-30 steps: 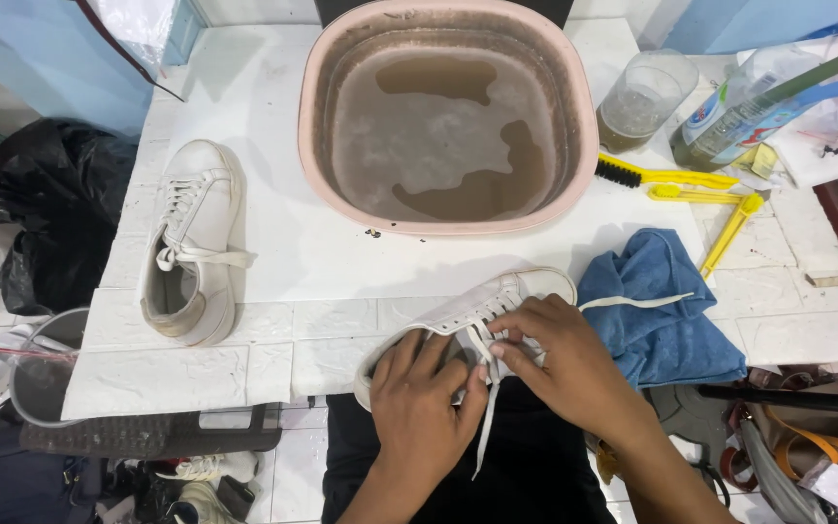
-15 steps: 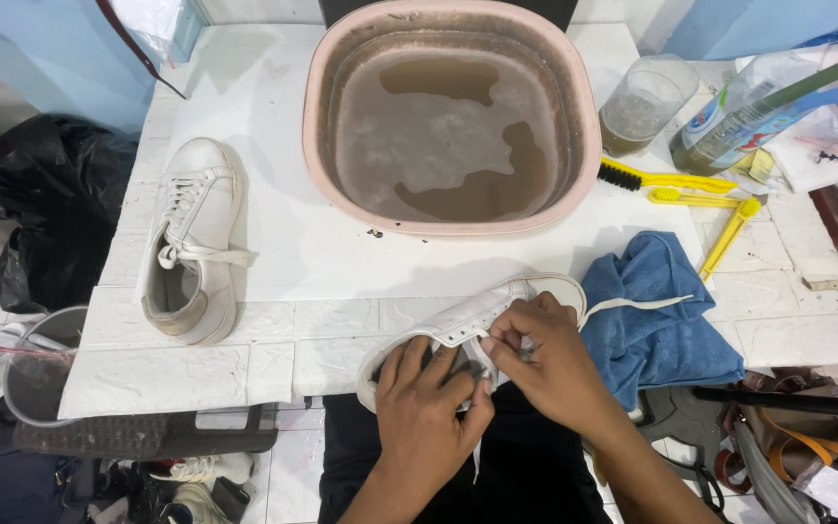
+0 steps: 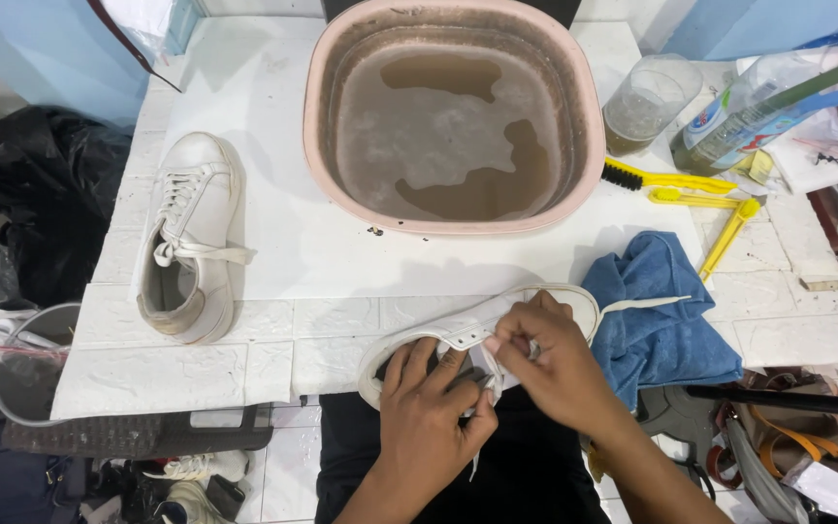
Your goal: The person is carefully unlacing a white sneaker on a cluttered workbench.
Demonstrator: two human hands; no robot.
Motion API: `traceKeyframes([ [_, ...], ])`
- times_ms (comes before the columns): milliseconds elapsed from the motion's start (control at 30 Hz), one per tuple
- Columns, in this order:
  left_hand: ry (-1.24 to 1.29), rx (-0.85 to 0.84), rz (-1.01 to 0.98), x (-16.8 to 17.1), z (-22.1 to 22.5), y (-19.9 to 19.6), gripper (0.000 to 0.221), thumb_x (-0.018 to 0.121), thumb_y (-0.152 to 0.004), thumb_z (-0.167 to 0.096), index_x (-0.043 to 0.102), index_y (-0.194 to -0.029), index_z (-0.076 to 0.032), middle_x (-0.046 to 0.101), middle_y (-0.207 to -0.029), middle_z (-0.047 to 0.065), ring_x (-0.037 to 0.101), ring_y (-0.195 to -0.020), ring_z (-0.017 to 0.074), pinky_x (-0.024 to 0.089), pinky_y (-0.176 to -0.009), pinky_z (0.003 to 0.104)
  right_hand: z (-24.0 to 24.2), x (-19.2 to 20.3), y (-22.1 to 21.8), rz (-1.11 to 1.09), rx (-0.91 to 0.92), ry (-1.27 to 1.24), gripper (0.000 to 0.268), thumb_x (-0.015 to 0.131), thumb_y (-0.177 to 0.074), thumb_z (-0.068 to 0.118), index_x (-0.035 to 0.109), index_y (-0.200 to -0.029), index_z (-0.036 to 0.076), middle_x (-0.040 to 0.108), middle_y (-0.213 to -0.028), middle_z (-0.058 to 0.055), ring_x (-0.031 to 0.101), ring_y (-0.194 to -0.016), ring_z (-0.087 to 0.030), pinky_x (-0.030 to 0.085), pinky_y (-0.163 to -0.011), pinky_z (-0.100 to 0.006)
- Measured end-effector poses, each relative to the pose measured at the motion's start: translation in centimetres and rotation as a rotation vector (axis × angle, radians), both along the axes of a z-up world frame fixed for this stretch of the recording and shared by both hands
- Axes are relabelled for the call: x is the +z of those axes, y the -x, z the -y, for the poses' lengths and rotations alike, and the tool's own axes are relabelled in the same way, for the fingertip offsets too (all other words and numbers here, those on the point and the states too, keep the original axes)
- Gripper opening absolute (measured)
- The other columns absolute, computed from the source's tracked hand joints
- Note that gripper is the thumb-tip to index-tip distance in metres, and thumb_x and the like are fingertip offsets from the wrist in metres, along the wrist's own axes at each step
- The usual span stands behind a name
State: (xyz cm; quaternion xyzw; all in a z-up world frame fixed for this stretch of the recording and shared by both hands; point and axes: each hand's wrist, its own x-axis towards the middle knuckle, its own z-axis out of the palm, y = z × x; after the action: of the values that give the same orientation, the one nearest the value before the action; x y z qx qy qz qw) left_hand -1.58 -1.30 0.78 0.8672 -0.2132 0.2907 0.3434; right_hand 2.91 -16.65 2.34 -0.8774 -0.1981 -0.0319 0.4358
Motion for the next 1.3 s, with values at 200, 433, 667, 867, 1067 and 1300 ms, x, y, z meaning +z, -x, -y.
traceKeyframes([
  [200, -0.012, 0.017, -0.057, -0.4, 0.0, -0.5, 0.025, 0.059, -0.077, -0.020, 0.055, -0.056, -0.007, 0.067, -0.090, 0.010, 0.055, -0.096, 0.0344, 0.040, -0.084, 0.045, 1.9, -2.3, -0.7, -0.222, -0.008, -0.354, 0.016, 0.054, -0.077, 0.012, 0.046, -0.063, 0.014, 0.044, -0.062, 0.004, 0.040, -0.064, -0.010, 0.033, -0.066, -0.026],
  [433, -0.015, -0.007, -0.035, -0.1, 0.0, -0.6, 0.020, 0.060, -0.075, -0.015, 0.056, -0.056, -0.008, 0.066, -0.092, 0.009, 0.054, -0.099, 0.0357, 0.041, -0.085, 0.047, 1.2, 0.2, -1.1, -0.024, 0.061, 0.225, 0.015, 0.054, -0.087, 0.030, 0.060, -0.091, 0.017, 0.051, -0.062, 0.003, 0.048, -0.070, -0.014, 0.036, -0.077, -0.030],
  [667, -0.018, 0.028, -0.044, -0.4, 0.2, -0.4, 0.021, 0.061, -0.075, -0.016, 0.055, -0.056, -0.009, 0.067, -0.091, 0.008, 0.055, -0.099, 0.0344, 0.040, -0.087, 0.046, 1.1, 1.0, -0.1, 0.176, 0.040, 0.312, 0.015, 0.046, -0.091, 0.026, 0.055, -0.083, 0.018, 0.050, -0.067, 0.008, 0.039, -0.078, -0.017, 0.027, -0.074, -0.033],
  [867, -0.006, 0.077, -0.064, -0.4, 0.1, -0.9, 0.020, 0.059, -0.073, -0.016, 0.052, -0.057, -0.005, 0.066, -0.094, 0.009, 0.052, -0.099, 0.0354, 0.039, -0.088, 0.049, 4.2, 0.2, 1.4, -0.159, 0.109, -0.250, 0.017, 0.046, -0.090, 0.025, 0.055, -0.082, 0.014, 0.050, -0.078, 0.001, 0.046, -0.082, -0.014, 0.035, -0.076, -0.027],
  [1067, -0.018, 0.011, -0.035, 0.4, 0.3, -1.4, 0.017, 0.057, -0.074, -0.013, 0.054, -0.058, -0.005, 0.060, -0.077, 0.008, 0.053, -0.092, 0.0343, 0.040, -0.083, 0.048, 4.2, 1.0, 0.5, -0.250, 0.207, -0.149, 0.025, 0.060, -0.082, 0.026, 0.047, -0.065, 0.015, 0.049, -0.071, 0.002, 0.046, -0.078, -0.015, 0.035, -0.073, -0.026],
  [1300, -0.055, -0.013, -0.011, 0.7, 0.2, -1.1, 0.011, 0.059, -0.071, -0.012, 0.057, -0.061, -0.006, 0.060, -0.080, 0.008, 0.052, -0.092, 0.0337, 0.040, -0.082, 0.049, 1.5, 1.3, -1.6, 0.236, 0.083, 0.309, 0.015, 0.060, -0.084, 0.028, 0.057, -0.086, 0.014, 0.049, -0.075, 0.001, 0.041, -0.071, -0.019, 0.032, -0.066, -0.033],
])
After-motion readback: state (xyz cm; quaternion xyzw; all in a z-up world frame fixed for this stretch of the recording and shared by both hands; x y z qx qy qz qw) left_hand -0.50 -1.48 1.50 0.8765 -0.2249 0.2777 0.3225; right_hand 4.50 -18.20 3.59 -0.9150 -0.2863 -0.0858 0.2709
